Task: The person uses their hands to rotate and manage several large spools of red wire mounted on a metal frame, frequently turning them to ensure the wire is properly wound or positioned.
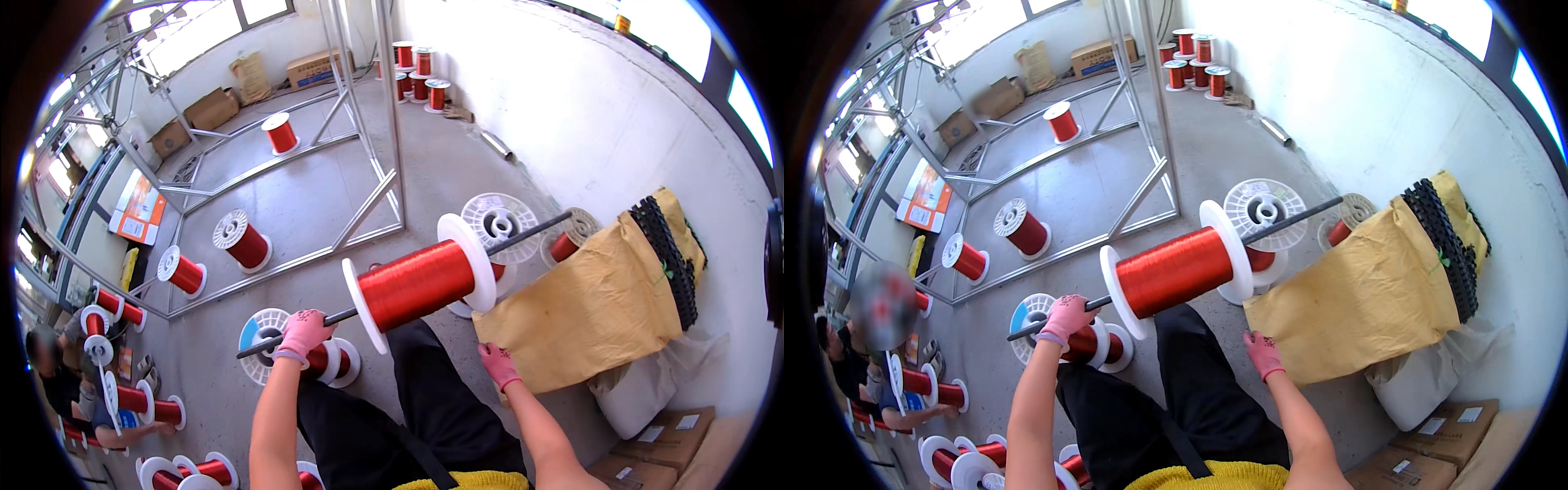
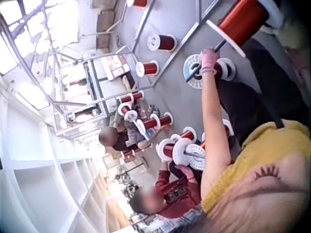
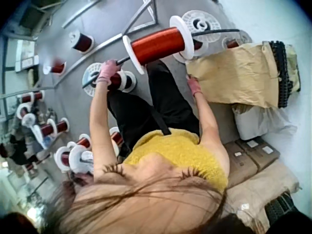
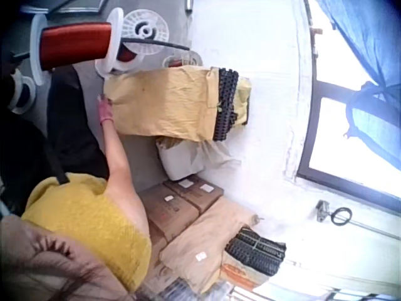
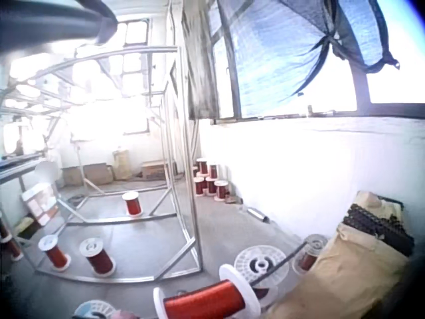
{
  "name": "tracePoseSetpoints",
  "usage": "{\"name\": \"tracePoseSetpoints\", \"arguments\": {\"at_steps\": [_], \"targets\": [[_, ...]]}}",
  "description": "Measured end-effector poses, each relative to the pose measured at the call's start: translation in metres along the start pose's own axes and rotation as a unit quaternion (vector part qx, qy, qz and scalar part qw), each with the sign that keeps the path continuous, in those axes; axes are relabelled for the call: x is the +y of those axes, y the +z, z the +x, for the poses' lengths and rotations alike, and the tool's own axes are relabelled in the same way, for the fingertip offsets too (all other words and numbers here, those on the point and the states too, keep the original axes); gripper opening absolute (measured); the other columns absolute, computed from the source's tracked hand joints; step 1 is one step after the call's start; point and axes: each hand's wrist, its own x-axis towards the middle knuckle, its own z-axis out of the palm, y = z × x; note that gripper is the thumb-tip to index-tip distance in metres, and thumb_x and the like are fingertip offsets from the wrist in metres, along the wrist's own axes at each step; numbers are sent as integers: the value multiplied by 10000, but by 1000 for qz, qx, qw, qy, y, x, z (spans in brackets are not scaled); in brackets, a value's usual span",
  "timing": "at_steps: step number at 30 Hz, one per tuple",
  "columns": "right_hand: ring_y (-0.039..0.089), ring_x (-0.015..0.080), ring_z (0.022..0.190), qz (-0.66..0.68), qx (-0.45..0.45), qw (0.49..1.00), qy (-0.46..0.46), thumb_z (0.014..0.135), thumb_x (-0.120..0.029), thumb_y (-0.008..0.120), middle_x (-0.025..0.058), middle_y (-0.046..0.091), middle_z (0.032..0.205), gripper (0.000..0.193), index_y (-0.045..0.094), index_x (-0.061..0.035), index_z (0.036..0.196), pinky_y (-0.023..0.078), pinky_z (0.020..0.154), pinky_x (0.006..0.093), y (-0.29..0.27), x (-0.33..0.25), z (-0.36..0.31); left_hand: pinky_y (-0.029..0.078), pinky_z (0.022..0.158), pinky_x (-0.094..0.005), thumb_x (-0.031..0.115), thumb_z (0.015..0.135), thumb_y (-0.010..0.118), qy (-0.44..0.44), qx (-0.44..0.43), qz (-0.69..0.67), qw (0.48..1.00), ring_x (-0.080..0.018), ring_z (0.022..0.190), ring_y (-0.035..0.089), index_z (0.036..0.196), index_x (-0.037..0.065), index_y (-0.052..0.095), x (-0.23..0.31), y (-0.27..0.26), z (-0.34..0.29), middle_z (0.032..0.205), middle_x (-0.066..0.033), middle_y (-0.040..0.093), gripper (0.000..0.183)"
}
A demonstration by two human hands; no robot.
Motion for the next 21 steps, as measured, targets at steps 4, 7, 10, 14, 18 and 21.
{"name": "tracePoseSetpoints", "arguments": {"at_steps": [4, 7, 10, 14, 18, 21], "targets": [[580, 387, 959, -24, 14, 1000, 0, 910, -437, 386, 189, 618, 1038, 451, 616, -67, 1027, 459, 843, 447, -5, -2, -5, 510, 732, -409, 452, 807, 542, -18, -24, -24, 999, -306, 787, 647, 872, 145, 701, 9, -7, -3, 813, -113, 672, 352], [593, 373, 938, 10, 24, 999, 21, 914, -428, 382, 168, 635, 1005, 440, 621, -80, 1040, 463, 826, 436, -22, -19, -18, 512, 722, -408, 445, 801, 552, -18, -1, -10, 1000, -300, 779, 649, 870, 153, 701, 7, -3, -6, 797, -106, 671, 335], [603, 368, 913, 59, 23, 998, 6, 914, -413, 400, 182, 642, 953, 432, 622, -62, 1032, 468, 789, 420, -38, -24, -17, 511, 727, -409, 435, 801, 553, -22, 3, -9, 1000, -299, 779, 649, 863, 152, 701, 8, -3, -7, 794, -104, 672, 326], [602, 317, 861, 200, 130, 968, -78, 927, -224, 428, 140, 618, 990, 227, 544, -65, 1040, 483, 757, 398, -84, -33, 17, 510, 738, -411, 419, 801, 551, 4, 3, -20, 1000, -296, 785, 651, 856, 147, 700, 7, -3, -3, 800, -102, 674, 314], [551, 358, 1051, 243, 264, 902, -240, 919, -261, 463, 182, 573, 1128, 346, 486, -20, 1165, 461, 844, 404, -181, -154, 37, 510, 747, -410, 410, 798, 553, -12, -9, -33, 999, -294, 788, 652, 848, 144, 700, 5, -4, -7, 800, -98, 676, 308], [511, 374, 1132, 142, 216, 944, -205, 883, -450, 472, 241, 516, 1234, 587, 467, 39, 1208, 401, 950, 423, -216, -246, 44, 512, 748, -409, 418, 798, 550, -15, 2, -31, 999, -294, 783, 653, 837, 143, 700, 1, -3, -6, 795, -93, 677, 316]]}}
